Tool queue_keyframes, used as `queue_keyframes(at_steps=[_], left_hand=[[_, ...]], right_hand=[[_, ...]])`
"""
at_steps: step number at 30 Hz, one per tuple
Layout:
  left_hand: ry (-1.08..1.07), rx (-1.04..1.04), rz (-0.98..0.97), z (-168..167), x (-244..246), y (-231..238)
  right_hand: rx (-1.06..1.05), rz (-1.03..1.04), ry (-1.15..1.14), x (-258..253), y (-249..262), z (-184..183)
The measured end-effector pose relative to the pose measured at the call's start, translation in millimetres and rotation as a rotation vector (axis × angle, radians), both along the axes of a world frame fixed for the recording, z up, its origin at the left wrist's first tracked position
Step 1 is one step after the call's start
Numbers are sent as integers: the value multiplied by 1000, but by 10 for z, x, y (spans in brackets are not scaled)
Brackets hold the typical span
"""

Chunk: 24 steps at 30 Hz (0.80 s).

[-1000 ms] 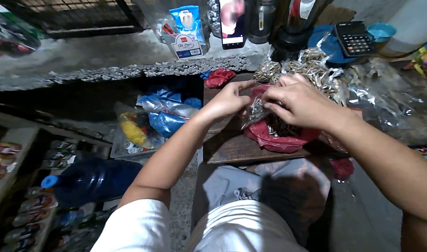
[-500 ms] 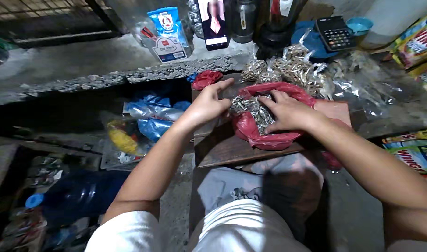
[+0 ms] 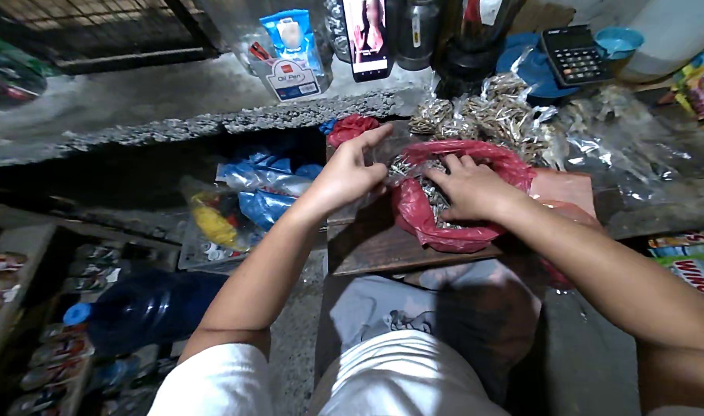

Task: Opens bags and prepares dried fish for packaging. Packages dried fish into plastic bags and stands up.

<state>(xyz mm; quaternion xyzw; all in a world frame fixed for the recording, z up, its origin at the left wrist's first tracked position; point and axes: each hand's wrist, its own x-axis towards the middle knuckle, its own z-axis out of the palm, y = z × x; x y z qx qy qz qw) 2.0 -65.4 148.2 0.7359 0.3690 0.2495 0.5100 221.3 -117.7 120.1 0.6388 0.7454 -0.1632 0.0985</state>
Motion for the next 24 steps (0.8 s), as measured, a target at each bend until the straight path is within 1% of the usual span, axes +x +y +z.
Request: queue_keyframes(at_steps=[6,15,20,24], left_hand=[[3,-23,-10,8,15,-40],[1,-9,-14,-15,33,-49],[2,18,-28,-16,46,-85],[-6,72,-58,-38,58,-113]], right_hand=[[25,-13,-16,-58,-41,-45],[39,6,-16,-44,-37,-4],[79,9,18,4,-83,22],[106,-25,84,100,-106,132]])
